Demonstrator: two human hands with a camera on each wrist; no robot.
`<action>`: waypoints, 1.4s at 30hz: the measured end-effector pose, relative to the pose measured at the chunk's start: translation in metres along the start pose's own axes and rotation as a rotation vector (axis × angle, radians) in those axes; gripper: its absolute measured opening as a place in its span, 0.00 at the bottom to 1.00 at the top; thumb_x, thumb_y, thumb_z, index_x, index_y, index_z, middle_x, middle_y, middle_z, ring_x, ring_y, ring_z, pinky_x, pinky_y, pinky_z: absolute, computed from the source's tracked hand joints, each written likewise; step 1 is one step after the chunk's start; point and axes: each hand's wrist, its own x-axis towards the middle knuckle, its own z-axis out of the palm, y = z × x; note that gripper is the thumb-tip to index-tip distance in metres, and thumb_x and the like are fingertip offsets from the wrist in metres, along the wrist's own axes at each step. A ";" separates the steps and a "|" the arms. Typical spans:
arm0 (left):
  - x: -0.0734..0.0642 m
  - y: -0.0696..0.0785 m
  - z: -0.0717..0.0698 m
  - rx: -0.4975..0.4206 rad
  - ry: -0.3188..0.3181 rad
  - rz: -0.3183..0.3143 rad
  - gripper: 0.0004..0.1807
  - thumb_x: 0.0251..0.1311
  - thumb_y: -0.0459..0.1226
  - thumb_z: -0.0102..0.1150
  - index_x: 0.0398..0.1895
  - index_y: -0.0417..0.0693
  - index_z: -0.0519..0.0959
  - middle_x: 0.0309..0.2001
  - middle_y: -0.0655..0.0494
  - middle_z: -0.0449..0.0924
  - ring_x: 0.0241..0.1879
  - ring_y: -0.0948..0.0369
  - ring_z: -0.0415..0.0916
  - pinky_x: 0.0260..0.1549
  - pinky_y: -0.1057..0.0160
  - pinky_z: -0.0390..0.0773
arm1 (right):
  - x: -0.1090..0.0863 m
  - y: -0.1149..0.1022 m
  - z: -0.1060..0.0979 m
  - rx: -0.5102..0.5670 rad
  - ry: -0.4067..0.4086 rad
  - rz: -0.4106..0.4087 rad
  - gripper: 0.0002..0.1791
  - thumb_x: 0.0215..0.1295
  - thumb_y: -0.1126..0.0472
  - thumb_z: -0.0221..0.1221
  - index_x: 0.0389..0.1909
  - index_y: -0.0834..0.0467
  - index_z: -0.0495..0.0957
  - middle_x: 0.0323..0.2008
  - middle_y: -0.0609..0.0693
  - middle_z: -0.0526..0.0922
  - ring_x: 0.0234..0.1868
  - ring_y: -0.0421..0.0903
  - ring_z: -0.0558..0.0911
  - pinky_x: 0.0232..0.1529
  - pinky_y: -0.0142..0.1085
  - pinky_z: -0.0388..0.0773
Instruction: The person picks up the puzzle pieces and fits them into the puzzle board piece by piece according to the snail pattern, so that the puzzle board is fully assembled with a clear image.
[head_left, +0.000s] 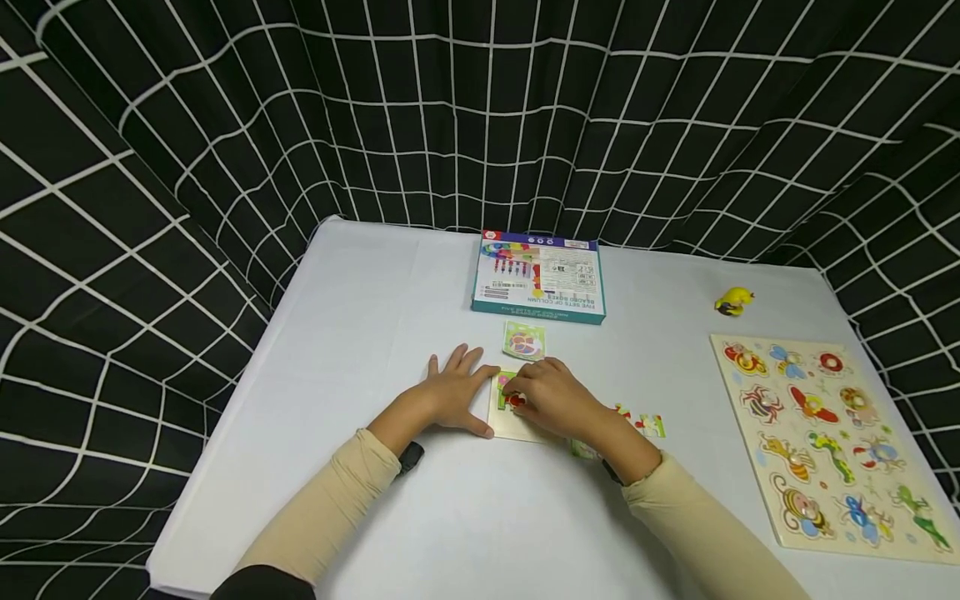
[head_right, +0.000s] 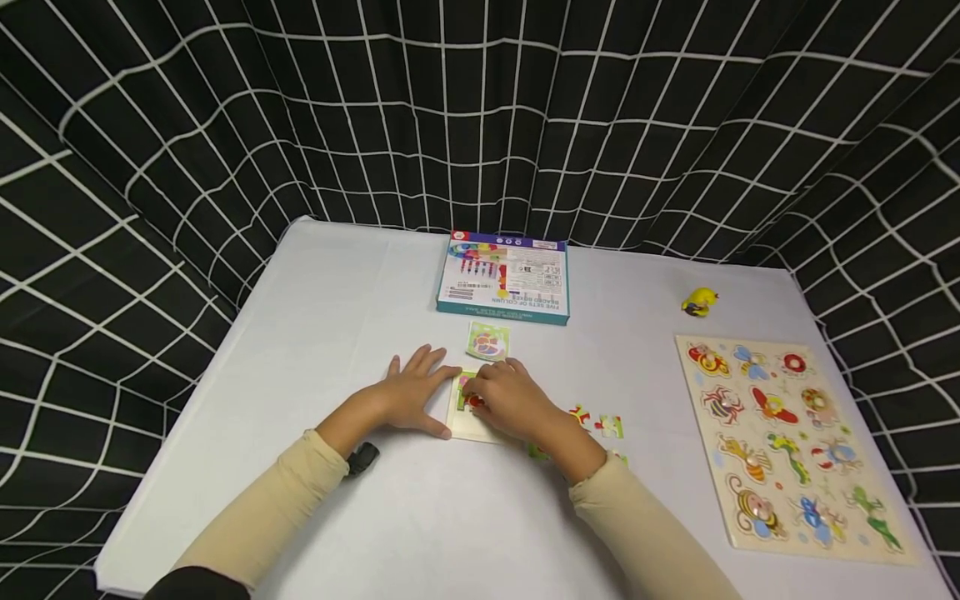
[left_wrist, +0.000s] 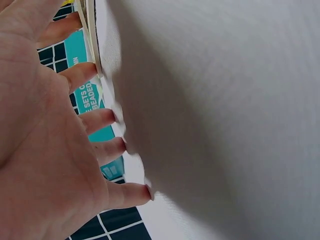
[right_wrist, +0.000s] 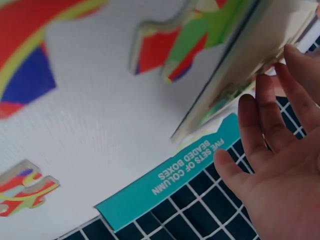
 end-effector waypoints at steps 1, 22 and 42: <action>0.000 0.001 0.000 0.003 -0.003 0.000 0.56 0.44 0.65 0.68 0.75 0.61 0.54 0.78 0.46 0.39 0.77 0.44 0.31 0.64 0.28 0.45 | -0.001 0.000 0.000 -0.004 0.006 -0.002 0.16 0.55 0.59 0.70 0.46 0.51 0.84 0.42 0.46 0.84 0.50 0.47 0.80 0.62 0.56 0.66; 0.006 0.007 0.003 -0.003 -0.001 0.021 0.56 0.44 0.65 0.67 0.76 0.61 0.53 0.78 0.46 0.38 0.77 0.44 0.30 0.64 0.28 0.44 | -0.008 -0.001 -0.003 -0.042 -0.023 0.032 0.15 0.57 0.56 0.69 0.46 0.51 0.85 0.45 0.48 0.83 0.52 0.52 0.78 0.62 0.57 0.64; 0.001 0.001 0.006 -0.046 0.046 0.023 0.56 0.41 0.62 0.72 0.75 0.59 0.57 0.78 0.45 0.41 0.76 0.43 0.32 0.64 0.27 0.42 | -0.095 0.062 -0.027 0.044 -0.007 0.260 0.21 0.49 0.62 0.73 0.47 0.57 0.84 0.44 0.50 0.85 0.50 0.52 0.80 0.60 0.59 0.64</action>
